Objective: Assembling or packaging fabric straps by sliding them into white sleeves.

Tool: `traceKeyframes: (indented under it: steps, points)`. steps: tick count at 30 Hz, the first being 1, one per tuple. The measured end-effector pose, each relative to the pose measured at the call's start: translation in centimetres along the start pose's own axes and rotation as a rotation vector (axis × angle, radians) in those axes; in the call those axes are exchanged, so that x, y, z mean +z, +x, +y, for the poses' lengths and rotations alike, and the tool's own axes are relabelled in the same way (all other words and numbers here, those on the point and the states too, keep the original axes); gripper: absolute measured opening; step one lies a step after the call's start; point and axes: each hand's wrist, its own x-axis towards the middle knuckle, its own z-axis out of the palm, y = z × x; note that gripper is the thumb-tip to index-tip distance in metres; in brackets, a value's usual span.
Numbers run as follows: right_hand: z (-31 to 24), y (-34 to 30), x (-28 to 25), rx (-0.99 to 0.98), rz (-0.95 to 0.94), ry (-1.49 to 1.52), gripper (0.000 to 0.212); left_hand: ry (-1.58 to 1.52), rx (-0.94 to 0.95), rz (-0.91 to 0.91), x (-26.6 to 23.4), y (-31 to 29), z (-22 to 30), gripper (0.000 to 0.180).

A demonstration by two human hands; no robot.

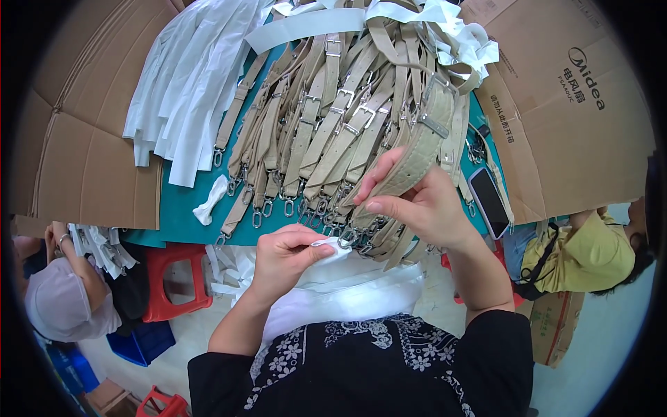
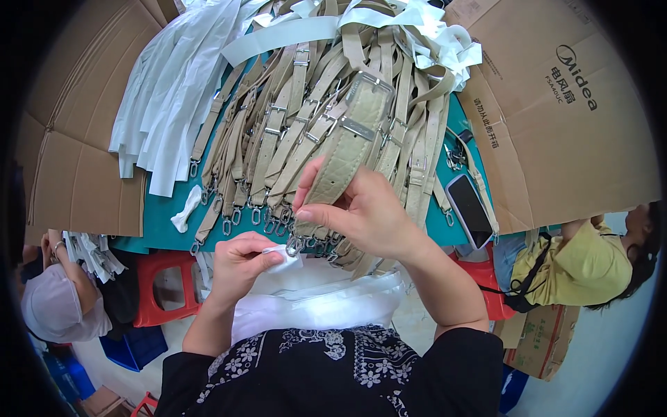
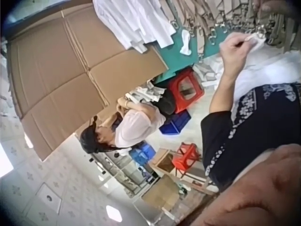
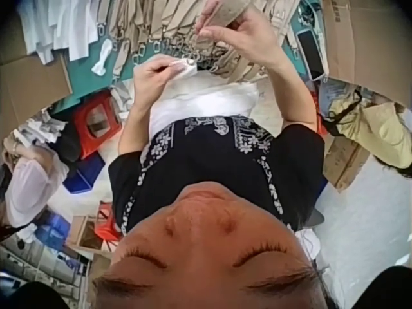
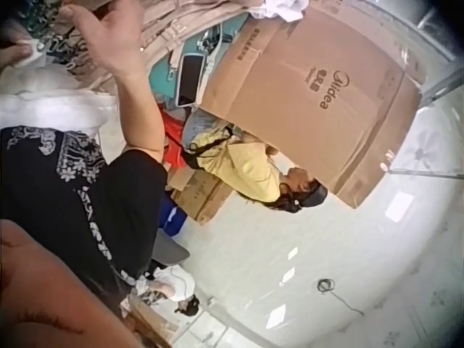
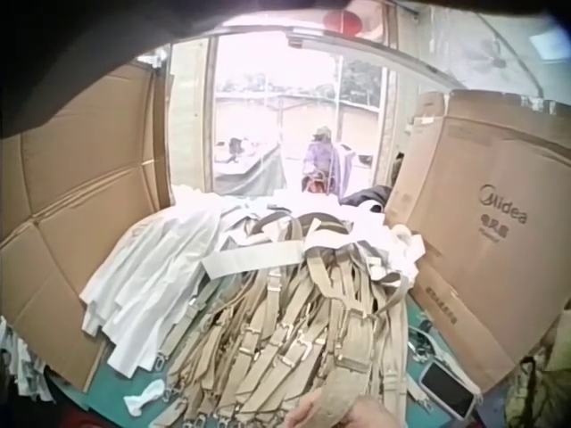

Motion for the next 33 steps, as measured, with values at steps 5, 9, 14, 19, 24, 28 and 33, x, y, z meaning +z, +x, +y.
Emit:
traceKeyframes:
  steps: [5, 9, 14, 19, 24, 28, 33]
  points:
    - [-1.1, 0.7, -0.2, 0.023, -0.041, -0.052, 0.023, -0.025, -0.06, -0.015, -0.1, -0.1, 0.2, 0.008]
    - [-1.5, 1.3, -0.2, 0.008, -0.114, -0.105, 0.022, -0.018, -0.057, -0.019, -0.2, -0.2, 0.2, 0.008]
    - [-1.3, 2.0, 0.0, -0.014, -0.144, -0.113, 0.022, -0.006, -0.062, -0.026, -0.2, 0.2, 0.3, 0.007]
    - [-1.2, 2.5, 0.0, 0.028, -0.218, -0.206, 0.016, 0.005, -0.025, -0.006, 0.0, 1.0, 0.7, 0.007]
    - [2.4, 2.3, 1.3, 0.156, -0.036, 0.194, 0.012, -0.09, 0.032, 0.087, 0.5, 2.6, 0.2, 0.013]
    - [2.7, 2.3, 0.9, 0.107, 0.016, 0.069, 0.014, -0.068, 0.136, 0.124, 1.3, 4.6, 0.6, 0.015]
    - [1.8, 4.2, -1.2, 0.071, -0.011, -0.078, 0.034, -0.031, 0.154, 0.123, 1.3, 6.2, 1.9, 0.019]
